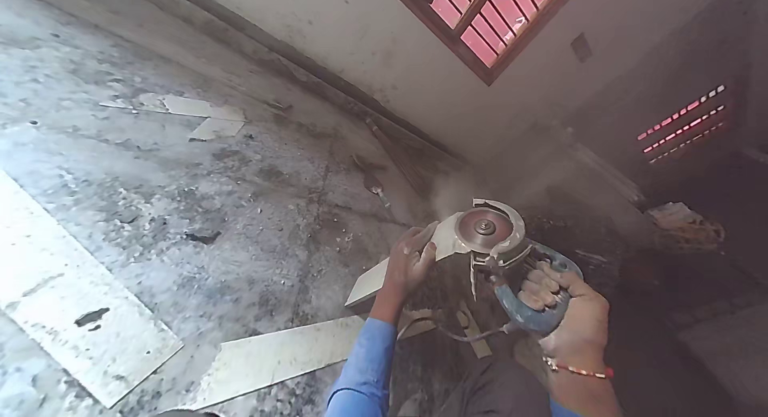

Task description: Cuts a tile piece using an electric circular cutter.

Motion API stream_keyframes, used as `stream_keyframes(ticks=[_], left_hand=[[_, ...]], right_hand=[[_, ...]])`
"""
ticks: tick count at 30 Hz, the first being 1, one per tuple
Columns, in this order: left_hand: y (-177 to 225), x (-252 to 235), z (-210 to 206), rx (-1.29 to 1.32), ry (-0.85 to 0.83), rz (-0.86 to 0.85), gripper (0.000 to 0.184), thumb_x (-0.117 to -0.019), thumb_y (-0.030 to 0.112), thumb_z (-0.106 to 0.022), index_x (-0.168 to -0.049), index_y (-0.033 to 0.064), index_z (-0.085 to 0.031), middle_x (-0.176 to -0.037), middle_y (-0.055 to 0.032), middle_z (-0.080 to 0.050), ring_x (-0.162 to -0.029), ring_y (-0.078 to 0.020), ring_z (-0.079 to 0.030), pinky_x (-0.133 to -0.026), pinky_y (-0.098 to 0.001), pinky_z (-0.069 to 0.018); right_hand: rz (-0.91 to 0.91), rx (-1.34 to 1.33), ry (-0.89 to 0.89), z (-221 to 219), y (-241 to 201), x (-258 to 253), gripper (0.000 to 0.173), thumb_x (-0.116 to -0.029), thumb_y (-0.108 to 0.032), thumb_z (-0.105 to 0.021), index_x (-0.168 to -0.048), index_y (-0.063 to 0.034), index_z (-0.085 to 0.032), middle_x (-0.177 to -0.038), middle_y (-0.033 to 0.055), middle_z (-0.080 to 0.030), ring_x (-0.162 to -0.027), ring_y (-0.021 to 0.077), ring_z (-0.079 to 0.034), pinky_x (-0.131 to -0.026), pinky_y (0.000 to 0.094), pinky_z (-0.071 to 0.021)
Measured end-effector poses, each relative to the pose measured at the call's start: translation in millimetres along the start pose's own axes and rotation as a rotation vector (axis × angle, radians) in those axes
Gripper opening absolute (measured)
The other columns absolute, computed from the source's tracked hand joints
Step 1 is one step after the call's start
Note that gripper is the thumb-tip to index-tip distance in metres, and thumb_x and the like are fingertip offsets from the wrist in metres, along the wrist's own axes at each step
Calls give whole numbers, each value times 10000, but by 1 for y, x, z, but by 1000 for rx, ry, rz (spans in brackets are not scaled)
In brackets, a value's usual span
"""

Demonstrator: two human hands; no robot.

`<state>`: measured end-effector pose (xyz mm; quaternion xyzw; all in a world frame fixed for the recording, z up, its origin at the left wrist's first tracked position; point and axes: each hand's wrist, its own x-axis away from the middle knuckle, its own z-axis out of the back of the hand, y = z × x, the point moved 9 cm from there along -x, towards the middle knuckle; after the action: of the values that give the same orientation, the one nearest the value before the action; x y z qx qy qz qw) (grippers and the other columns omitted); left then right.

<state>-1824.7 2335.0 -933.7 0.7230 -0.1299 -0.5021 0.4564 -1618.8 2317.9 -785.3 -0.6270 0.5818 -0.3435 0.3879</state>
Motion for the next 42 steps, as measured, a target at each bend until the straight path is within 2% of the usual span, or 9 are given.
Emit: stream_keyframes(ticks=[12, 23, 31, 37, 42], left_hand=[[0, 2, -1, -22, -3, -1, 707, -1038, 589, -223, -1398, 156, -651, -1198, -88, -724, -1095, -177, -682, -956, -425, -555], [1, 1, 0, -32, 11, -3, 708, -1035, 600, -221, -1390, 171, -658, -1195, -92, -727, -1093, -188, -686, -946, -437, -556], [1, 2, -1, -12, -3, 10, 675, -1046, 543, -238, -1398, 139, -648, -1217, -96, -719, -1113, -180, -678, -972, -415, -551], [1, 0, -2, -21, -3, 3, 706, -1042, 579, -218, -1396, 146, -649, -1200, -105, -721, -1089, -188, -686, -952, -425, -560], [2, 0, 1, -27, 13, 13, 671, -1042, 549, -251, -1379, 142, -665, -1167, -105, -732, -1065, -198, -692, -928, -435, -562]], right_hand=[[-14, -28, -23, 3, 2, 2, 332, -1009, -182, -303, -780, -118, -534, -508, -56, -454, -380, 36, -489, -365, 186, -440], [-9, -7, -8, 3, 1, 5, 369, -1012, -194, -284, -749, -129, -535, -498, -59, -447, -375, 35, -477, -363, 181, -428], [-20, -40, -5, 4, 2, 6, 343, -1018, -184, -293, -780, -120, -532, -499, -57, -451, -370, 32, -480, -356, 178, -430], [-27, -30, -21, 3, 2, 6, 359, -1020, -197, -290, -766, -125, -533, -502, -58, -446, -377, 34, -477, -365, 182, -428], [-19, -9, -8, 4, 3, 7, 352, -1025, -195, -289, -778, -129, -531, -503, -62, -447, -374, 30, -473, -362, 178, -426]])
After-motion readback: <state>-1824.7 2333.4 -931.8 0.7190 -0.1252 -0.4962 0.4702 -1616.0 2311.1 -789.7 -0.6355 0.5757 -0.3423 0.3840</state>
